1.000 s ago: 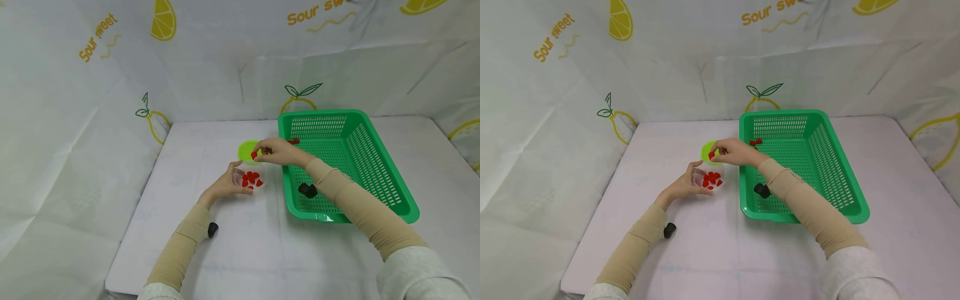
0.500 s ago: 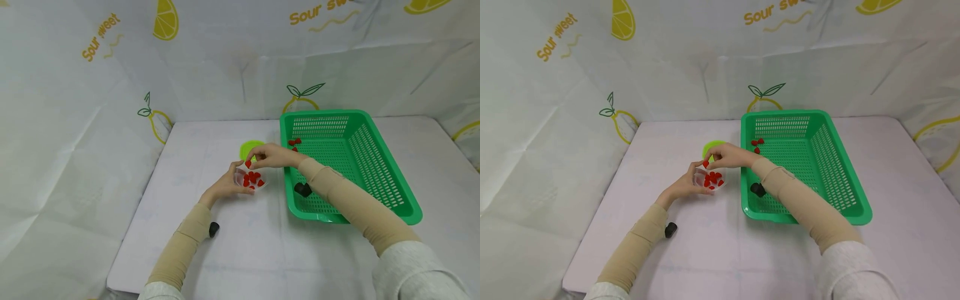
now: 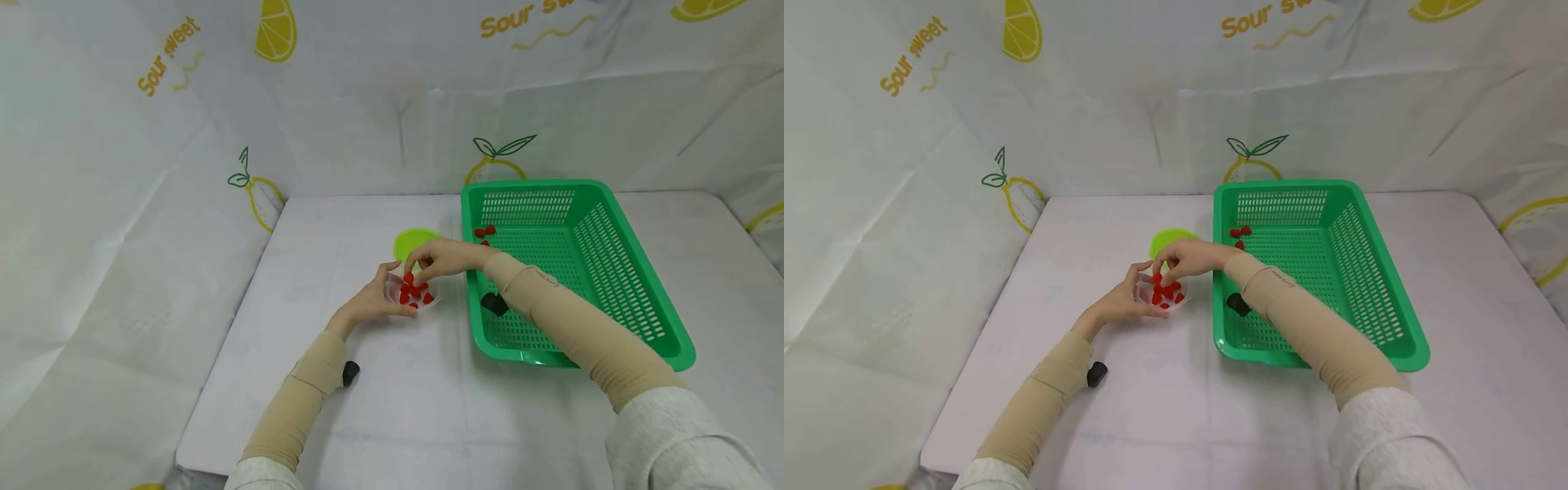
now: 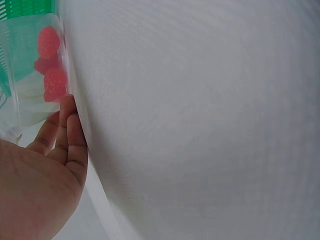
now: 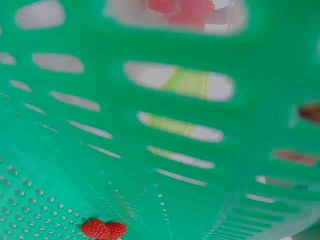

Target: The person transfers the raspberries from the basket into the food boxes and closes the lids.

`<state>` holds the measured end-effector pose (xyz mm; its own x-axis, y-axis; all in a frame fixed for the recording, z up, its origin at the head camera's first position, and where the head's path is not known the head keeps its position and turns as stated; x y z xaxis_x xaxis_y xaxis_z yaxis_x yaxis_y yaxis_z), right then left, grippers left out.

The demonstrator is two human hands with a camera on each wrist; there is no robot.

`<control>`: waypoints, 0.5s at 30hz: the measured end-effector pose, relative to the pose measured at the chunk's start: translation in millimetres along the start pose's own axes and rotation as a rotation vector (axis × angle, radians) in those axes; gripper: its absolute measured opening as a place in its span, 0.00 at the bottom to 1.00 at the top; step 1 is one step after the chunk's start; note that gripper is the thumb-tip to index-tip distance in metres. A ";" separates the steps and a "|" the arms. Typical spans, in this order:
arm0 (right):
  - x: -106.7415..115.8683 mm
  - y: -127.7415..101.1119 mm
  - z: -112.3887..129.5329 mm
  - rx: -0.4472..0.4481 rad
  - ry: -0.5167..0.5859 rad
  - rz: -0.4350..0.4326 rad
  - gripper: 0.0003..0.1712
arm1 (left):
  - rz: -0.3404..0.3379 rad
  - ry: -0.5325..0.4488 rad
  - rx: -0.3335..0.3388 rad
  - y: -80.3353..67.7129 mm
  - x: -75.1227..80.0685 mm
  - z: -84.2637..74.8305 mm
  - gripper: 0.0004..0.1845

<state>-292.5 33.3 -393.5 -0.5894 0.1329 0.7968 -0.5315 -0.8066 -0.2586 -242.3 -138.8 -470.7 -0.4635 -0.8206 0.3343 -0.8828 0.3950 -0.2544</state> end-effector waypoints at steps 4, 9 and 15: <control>-1.6 2.2 -0.1 -0.005 -0.037 0.055 0.11 | -0.002 -0.001 0.001 -0.2 0.3 -1.2 0.58; -3.9 5.2 0.3 -0.024 -0.104 0.138 0.11 | -0.003 -0.001 -0.002 -0.6 0.2 -1.7 0.58; -7.7 9.2 -2.7 -0.075 -0.167 0.180 0.10 | -0.002 -0.001 -0.002 0.2 0.4 -1.0 0.58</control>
Point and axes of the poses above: each hand's wrist, its own y-axis towards the middle knuckle, its own x-axis out of the back of the hand, z = x × y, the point moved 3 cm from there along y, towards the middle knuckle, and after that the axes turned 11 degrees about -y, right-handed, at the moved point
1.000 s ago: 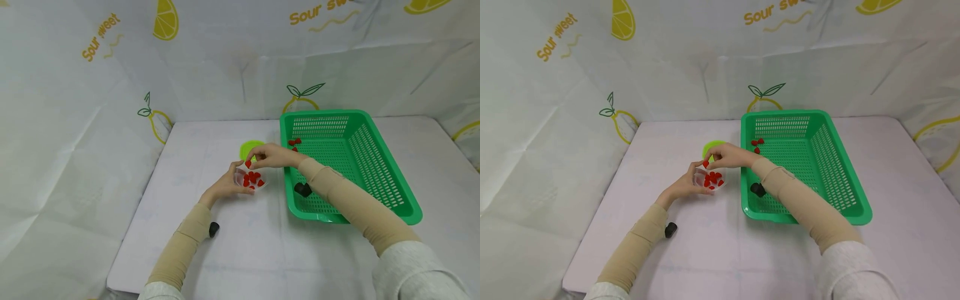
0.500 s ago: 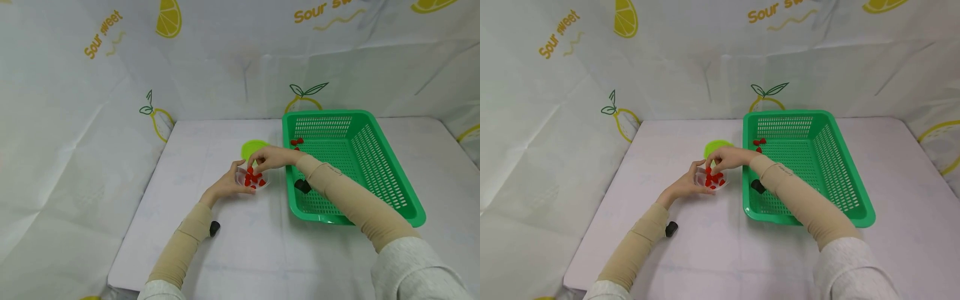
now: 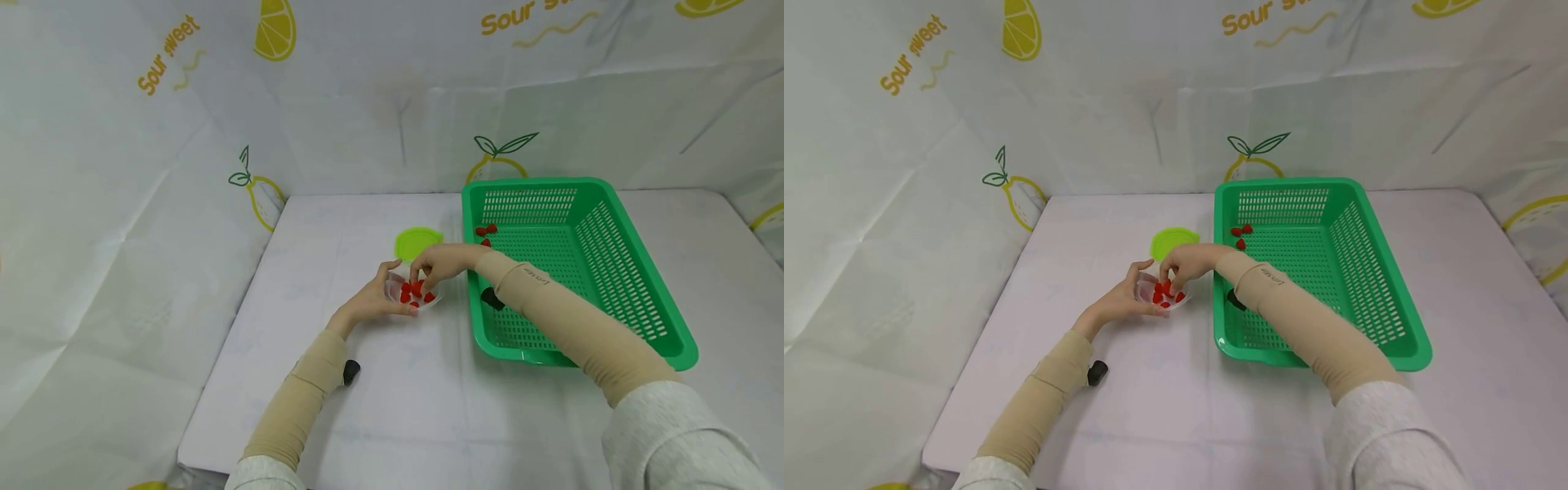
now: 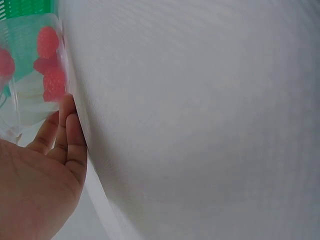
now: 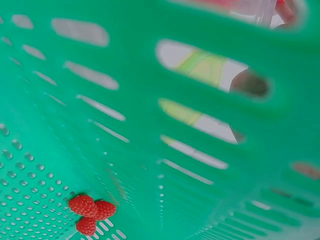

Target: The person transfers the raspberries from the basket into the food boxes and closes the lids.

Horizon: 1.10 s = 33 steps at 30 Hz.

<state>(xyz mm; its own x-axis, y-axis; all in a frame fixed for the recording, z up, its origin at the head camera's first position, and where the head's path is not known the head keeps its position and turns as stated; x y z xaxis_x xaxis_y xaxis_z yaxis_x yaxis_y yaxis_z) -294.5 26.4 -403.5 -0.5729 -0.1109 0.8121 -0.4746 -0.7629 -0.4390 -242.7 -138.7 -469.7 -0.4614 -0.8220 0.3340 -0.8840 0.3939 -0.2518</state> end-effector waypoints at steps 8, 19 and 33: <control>-2.1 1.9 -1.1 -0.025 -0.016 -0.010 0.10 | -0.002 0.000 0.009 0.9 -0.7 1.5 0.57; -0.3 -0.5 1.6 -0.005 0.006 -0.049 0.10 | -0.011 0.008 0.001 2.4 -0.5 3.8 0.57; -0.7 0.0 2.2 -0.006 -0.001 -0.041 0.09 | -0.005 0.011 -0.005 2.0 -0.8 1.6 0.56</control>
Point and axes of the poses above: each hand's wrist, its own y-axis towards the middle knuckle, its own x-axis out of the back of the hand, z = x × y, the point moved 3 cm from there along y, towards the middle knuckle, and after that the axes turned 11 degrees about -y, right-handed, at the moved point
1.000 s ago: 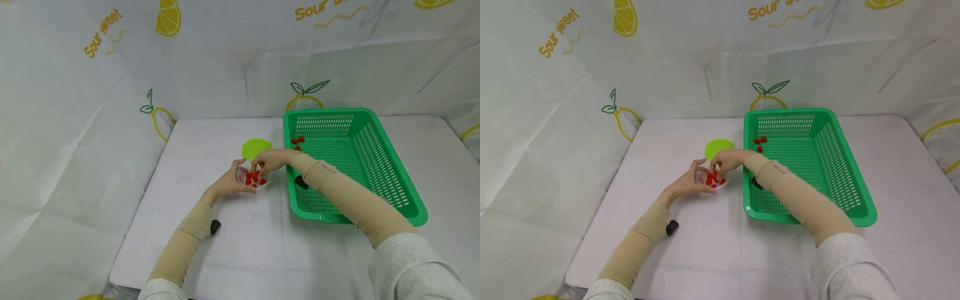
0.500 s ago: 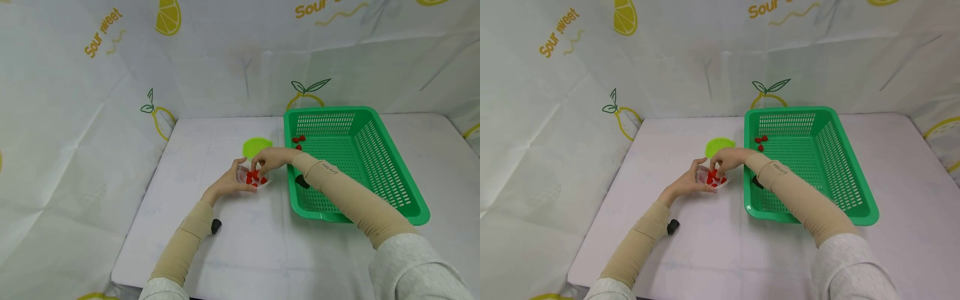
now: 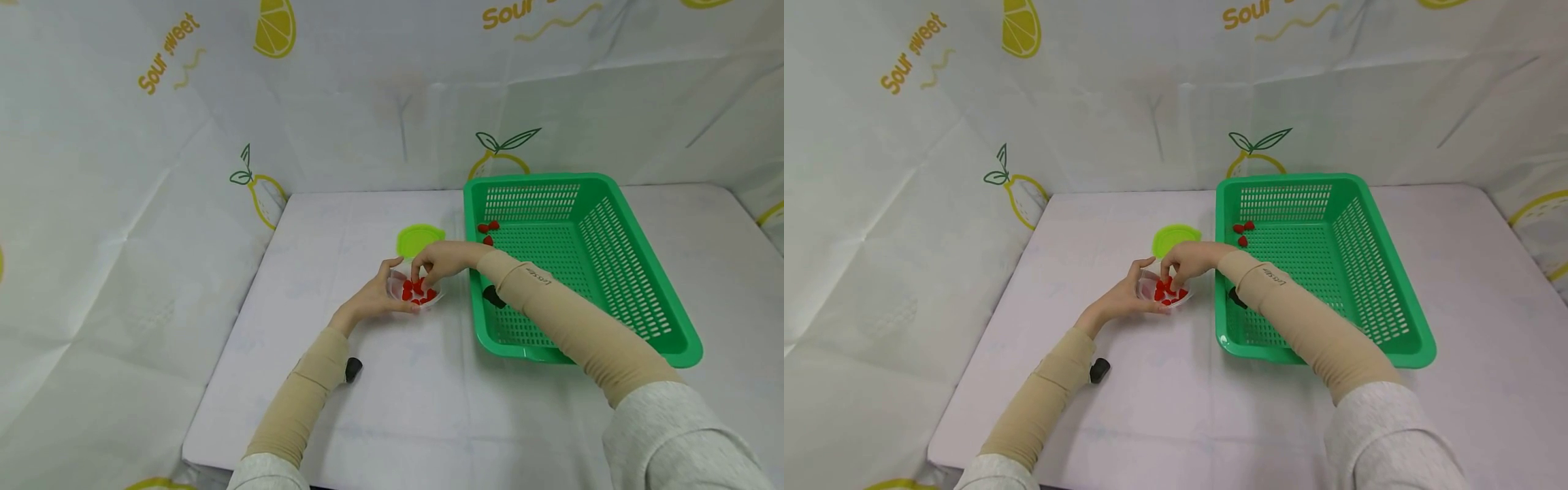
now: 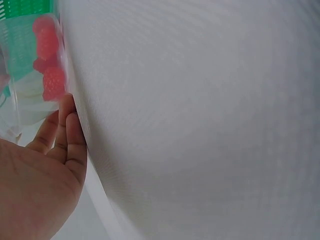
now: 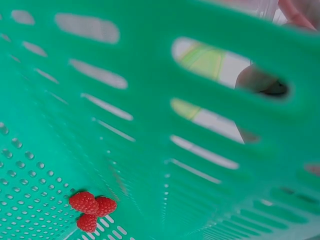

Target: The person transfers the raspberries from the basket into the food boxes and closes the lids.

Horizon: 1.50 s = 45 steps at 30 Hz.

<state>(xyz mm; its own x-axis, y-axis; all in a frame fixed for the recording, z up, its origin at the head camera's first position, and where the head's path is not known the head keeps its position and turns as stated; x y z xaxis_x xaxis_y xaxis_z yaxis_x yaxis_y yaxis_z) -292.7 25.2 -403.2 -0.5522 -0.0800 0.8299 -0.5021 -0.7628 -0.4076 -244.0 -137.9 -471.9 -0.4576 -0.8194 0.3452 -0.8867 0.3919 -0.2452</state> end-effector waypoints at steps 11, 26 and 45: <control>1.3 -4.1 -1.2 0.025 0.063 -0.035 0.09 | 0.005 -0.005 0.006 1.0 -0.7 -0.7 0.56; 20.5 -32.2 -13.4 0.083 0.355 -0.210 0.16 | -0.002 -0.012 0.027 2.7 -3.0 0.5 0.59; 19.3 -91.5 -97.0 -0.151 0.714 -0.705 0.22 | -0.022 0.010 0.024 -0.2 -3.7 -2.6 0.57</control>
Point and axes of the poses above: each hand's wrist, its own y-axis towards the middle knuckle, its own x-axis out of the back of the hand, z = x × y, the point moved 3 cm from there along y, towards the middle knuckle, and after that the axes turned 11 degrees about -y, right-handed, at the moved point
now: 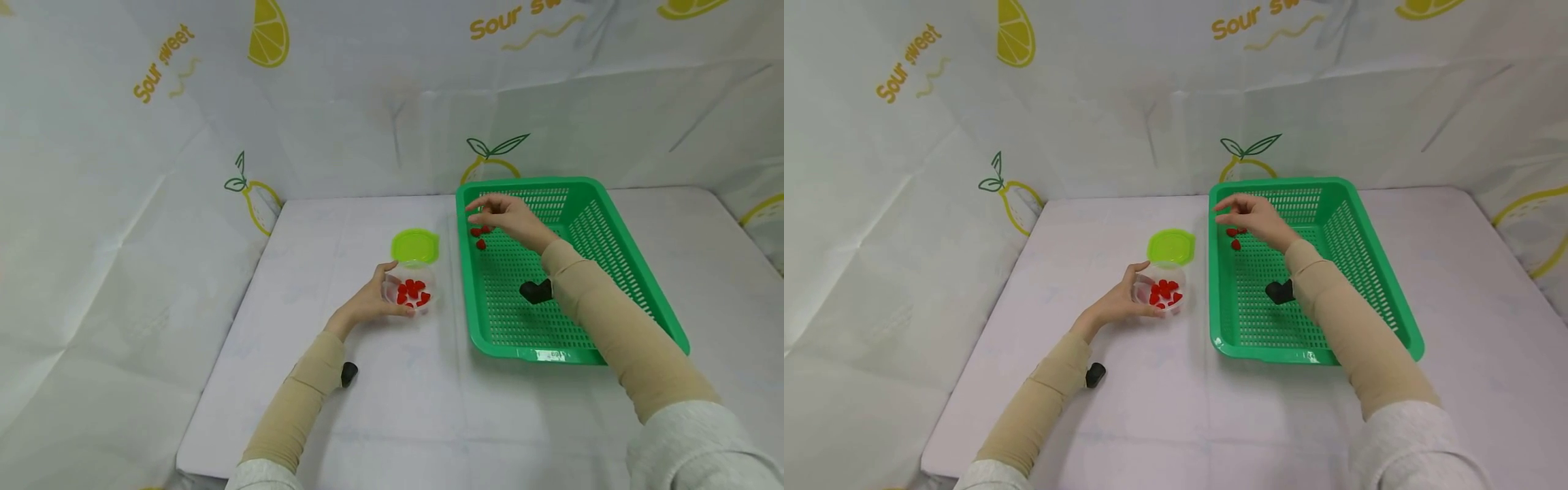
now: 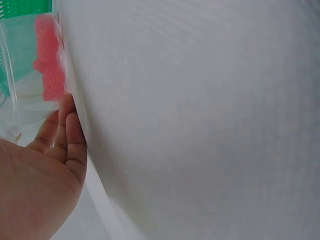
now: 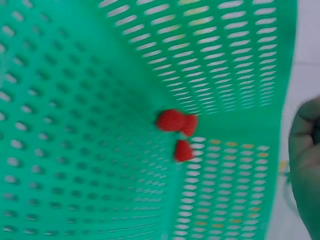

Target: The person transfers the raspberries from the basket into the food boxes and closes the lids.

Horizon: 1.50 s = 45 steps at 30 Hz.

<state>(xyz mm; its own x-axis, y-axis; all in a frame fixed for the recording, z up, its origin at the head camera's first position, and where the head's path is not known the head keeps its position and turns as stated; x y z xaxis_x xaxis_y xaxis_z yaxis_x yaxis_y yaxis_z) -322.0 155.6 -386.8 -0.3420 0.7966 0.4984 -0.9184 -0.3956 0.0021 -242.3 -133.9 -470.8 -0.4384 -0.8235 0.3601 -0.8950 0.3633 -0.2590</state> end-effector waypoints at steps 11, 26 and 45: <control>6.1 1.1 -36.7 -0.101 -0.101 -0.034 0.24 | 0.001 -0.003 0.005 -0.8 0.1 0.8 0.56; 0.7 7.5 -67.3 -0.186 -0.340 0.065 0.22 | 0.005 -0.014 -0.006 0.4 1.7 1.4 0.56; -12.4 12.1 -72.0 -0.155 -0.473 0.103 0.21 | -0.003 0.004 0.012 0.0 1.6 2.8 0.57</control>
<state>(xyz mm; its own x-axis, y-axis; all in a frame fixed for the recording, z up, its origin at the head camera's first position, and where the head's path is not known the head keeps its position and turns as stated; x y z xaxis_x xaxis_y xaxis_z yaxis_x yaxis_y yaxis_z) -343.2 173.8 -455.4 -0.3376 0.4485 0.8276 -0.9158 -0.3599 -0.1785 -242.8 -136.3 -472.7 -0.4360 -0.8230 0.3641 -0.8952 0.3554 -0.2688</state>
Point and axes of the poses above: each hand's wrist, its own y-axis towards the middle knuckle, its own x-axis out of the back of the hand, z = x × y, the point moved 3 cm from there along y, towards the middle knuckle, and after that the axes turned 11 degrees about -y, right-handed, at the moved point
